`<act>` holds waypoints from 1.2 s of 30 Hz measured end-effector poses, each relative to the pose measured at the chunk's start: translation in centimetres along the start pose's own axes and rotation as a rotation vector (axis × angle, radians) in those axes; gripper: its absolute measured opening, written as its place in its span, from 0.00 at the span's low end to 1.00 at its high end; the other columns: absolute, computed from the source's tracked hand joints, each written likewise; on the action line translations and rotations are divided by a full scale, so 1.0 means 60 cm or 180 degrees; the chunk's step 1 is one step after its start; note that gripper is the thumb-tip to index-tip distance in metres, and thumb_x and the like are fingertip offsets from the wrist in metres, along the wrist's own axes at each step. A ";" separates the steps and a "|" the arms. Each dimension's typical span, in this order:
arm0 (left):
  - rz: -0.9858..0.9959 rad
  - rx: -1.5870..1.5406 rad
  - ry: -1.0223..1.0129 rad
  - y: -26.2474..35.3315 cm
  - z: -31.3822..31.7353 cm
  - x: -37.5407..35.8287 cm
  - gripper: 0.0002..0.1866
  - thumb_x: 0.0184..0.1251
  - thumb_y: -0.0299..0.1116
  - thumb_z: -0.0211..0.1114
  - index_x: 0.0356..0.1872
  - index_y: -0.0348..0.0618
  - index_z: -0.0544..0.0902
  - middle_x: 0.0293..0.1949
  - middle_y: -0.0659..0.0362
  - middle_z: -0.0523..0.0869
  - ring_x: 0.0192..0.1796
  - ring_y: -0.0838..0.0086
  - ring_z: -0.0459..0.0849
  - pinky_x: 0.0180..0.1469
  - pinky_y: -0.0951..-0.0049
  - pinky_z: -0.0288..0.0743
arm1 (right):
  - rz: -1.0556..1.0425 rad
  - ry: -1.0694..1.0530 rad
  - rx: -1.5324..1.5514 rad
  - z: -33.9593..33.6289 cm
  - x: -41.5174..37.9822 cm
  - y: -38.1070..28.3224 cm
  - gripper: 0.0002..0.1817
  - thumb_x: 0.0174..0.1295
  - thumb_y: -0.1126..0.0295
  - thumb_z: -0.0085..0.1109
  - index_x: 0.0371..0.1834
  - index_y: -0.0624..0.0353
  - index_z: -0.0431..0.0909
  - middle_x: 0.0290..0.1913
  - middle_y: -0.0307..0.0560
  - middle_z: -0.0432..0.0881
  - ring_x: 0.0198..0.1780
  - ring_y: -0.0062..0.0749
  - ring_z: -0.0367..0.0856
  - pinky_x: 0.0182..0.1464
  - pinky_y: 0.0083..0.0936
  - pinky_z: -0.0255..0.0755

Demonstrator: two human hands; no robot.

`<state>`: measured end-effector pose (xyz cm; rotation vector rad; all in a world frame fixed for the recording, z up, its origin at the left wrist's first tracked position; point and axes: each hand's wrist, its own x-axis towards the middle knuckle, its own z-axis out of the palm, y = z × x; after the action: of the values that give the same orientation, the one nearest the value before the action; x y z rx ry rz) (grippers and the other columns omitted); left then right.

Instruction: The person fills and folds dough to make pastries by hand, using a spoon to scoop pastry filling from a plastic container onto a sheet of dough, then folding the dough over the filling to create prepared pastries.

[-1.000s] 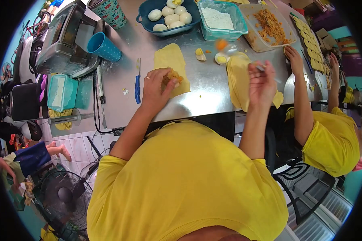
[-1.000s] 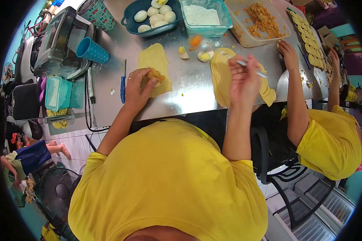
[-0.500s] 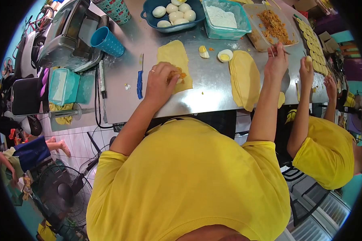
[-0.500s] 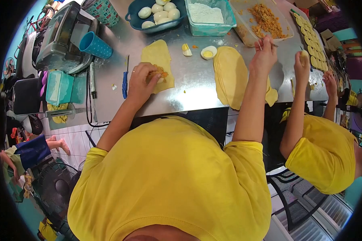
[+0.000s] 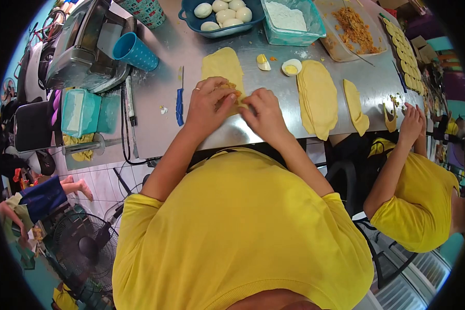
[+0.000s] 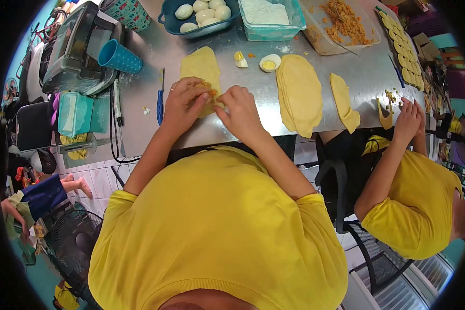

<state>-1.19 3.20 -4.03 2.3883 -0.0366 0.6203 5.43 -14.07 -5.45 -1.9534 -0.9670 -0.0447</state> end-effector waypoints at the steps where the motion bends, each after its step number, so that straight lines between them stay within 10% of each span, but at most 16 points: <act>1: -0.0004 0.0011 0.0008 -0.001 -0.005 -0.004 0.08 0.55 0.27 0.66 0.37 0.42 0.85 0.46 0.56 0.81 0.47 0.61 0.78 0.49 0.68 0.72 | -0.0045 -0.0115 -0.0293 0.004 0.005 -0.010 0.08 0.51 0.73 0.63 0.33 0.61 0.76 0.34 0.50 0.73 0.41 0.44 0.72 0.44 0.36 0.67; 6: -0.0814 -0.0259 0.0146 -0.016 -0.023 -0.029 0.11 0.57 0.26 0.65 0.42 0.42 0.84 0.46 0.56 0.82 0.47 0.64 0.79 0.47 0.70 0.73 | 0.0011 -0.0270 -0.0587 0.015 0.028 0.001 0.05 0.52 0.74 0.62 0.29 0.61 0.76 0.33 0.49 0.74 0.39 0.46 0.72 0.42 0.38 0.67; 36: -0.0468 -0.0205 0.0199 -0.012 -0.013 0.005 0.10 0.55 0.27 0.68 0.38 0.38 0.81 0.37 0.53 0.81 0.39 0.63 0.82 0.41 0.70 0.74 | 0.0602 -0.0484 0.0309 0.004 0.100 0.008 0.05 0.55 0.75 0.57 0.32 0.64 0.80 0.35 0.54 0.80 0.40 0.49 0.78 0.44 0.37 0.71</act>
<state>-1.11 4.30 -3.80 2.2839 0.1429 0.6142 9.83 -10.38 -3.59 -1.9707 -0.8604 0.2572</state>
